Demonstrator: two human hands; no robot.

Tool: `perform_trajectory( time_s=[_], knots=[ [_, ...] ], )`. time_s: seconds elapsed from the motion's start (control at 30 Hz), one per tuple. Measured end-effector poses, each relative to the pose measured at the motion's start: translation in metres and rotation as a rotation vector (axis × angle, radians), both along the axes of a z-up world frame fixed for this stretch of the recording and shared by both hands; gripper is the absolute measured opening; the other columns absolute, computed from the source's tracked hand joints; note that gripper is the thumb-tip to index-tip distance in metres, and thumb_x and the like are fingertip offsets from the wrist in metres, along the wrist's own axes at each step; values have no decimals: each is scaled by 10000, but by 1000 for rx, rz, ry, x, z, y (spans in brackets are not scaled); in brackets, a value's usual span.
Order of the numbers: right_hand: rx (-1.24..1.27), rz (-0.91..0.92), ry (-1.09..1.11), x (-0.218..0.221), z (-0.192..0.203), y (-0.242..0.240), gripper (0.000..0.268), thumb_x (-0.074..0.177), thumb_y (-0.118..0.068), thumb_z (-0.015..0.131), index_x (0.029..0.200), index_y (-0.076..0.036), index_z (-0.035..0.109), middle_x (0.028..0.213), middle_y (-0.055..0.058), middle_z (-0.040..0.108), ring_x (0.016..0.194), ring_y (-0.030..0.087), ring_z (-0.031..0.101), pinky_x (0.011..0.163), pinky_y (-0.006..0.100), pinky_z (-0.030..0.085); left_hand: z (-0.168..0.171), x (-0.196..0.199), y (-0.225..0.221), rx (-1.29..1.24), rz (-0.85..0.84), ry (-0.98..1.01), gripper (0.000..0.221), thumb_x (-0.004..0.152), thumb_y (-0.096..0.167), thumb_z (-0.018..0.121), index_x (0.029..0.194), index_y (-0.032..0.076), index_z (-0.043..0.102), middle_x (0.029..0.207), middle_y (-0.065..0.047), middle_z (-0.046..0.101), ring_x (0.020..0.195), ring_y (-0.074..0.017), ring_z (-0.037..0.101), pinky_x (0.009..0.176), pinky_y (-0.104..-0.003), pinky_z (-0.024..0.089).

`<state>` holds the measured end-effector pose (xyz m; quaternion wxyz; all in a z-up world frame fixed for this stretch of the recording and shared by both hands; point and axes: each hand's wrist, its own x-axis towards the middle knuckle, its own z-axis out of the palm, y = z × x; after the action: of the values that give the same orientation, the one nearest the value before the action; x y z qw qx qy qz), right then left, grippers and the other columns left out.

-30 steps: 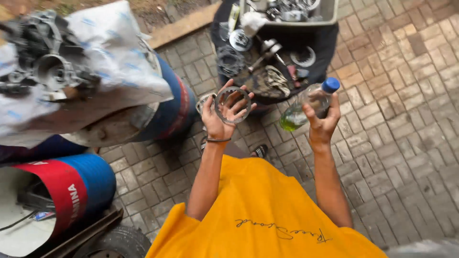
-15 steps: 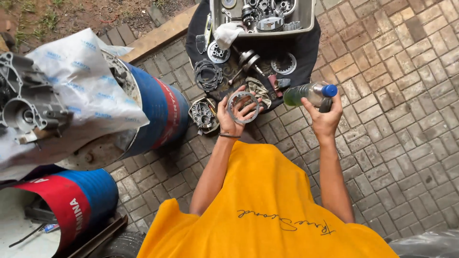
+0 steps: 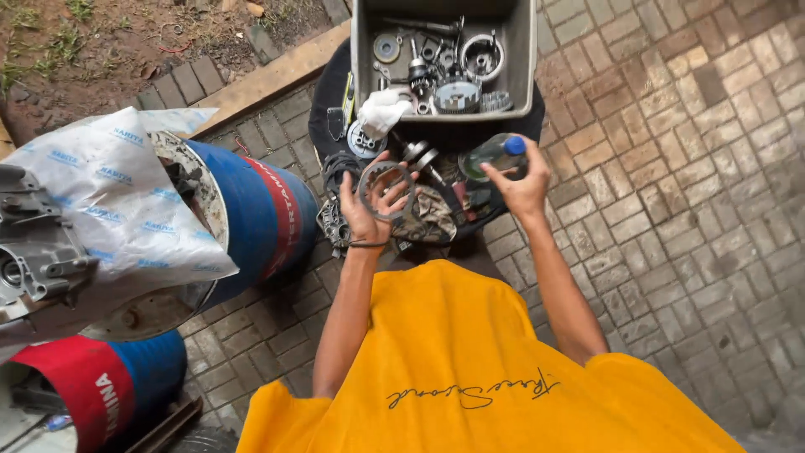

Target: Sanding the surface of motorcycle clutch plates using a small piece of sandpaper to prepare them for reassembly.

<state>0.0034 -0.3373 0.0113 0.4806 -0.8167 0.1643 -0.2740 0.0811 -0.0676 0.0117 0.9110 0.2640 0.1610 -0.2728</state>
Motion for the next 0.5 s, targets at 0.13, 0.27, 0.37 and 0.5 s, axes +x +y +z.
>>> perform_trajectory(
  time_s=[0.13, 0.27, 0.37, 0.5],
  knots=[
    [-57, 105, -3, 54, -32, -9, 643, 694, -260, 1004, 1248, -127, 707, 1102, 134, 727, 1078, 324, 706, 980, 433, 538, -4, 4, -8, 10, 150, 49, 804, 897, 699, 470, 1388, 84, 633, 1307, -321, 635, 1171, -574, 613, 983, -721, 505],
    [-38, 296, 138, 85, -62, -14, 704, 664, -354, 985, 1260, -133, 683, 1134, 154, 707, 1110, 370, 687, 1005, 493, 536, -4, -10, -28, -38, 328, 121, 760, 928, 667, 486, 1391, 80, 629, 1344, -327, 600, 1225, -579, 568, 1039, -725, 480],
    [-41, 364, 325, 100, -62, -18, 733, 658, -478, 957, 1270, -214, 652, 1160, 97, 688, 1124, 351, 680, 1008, 508, 537, -1, -6, -46, -34, 406, 142, 755, 939, 666, 467, 1397, 86, 619, 1362, -324, 586, 1240, -574, 558, 1059, -718, 469],
    [-89, 416, 508, 93, -55, -22, 771, 659, -511, 943, 1306, -285, 588, 1209, 35, 648, 1182, 306, 658, 1027, 506, 529, 6, -15, -47, -20, 429, 141, 714, 966, 614, 472, 1414, 73, 601, 1343, -332, 593, 1234, -577, 558, 1054, -721, 475]
  ],
)
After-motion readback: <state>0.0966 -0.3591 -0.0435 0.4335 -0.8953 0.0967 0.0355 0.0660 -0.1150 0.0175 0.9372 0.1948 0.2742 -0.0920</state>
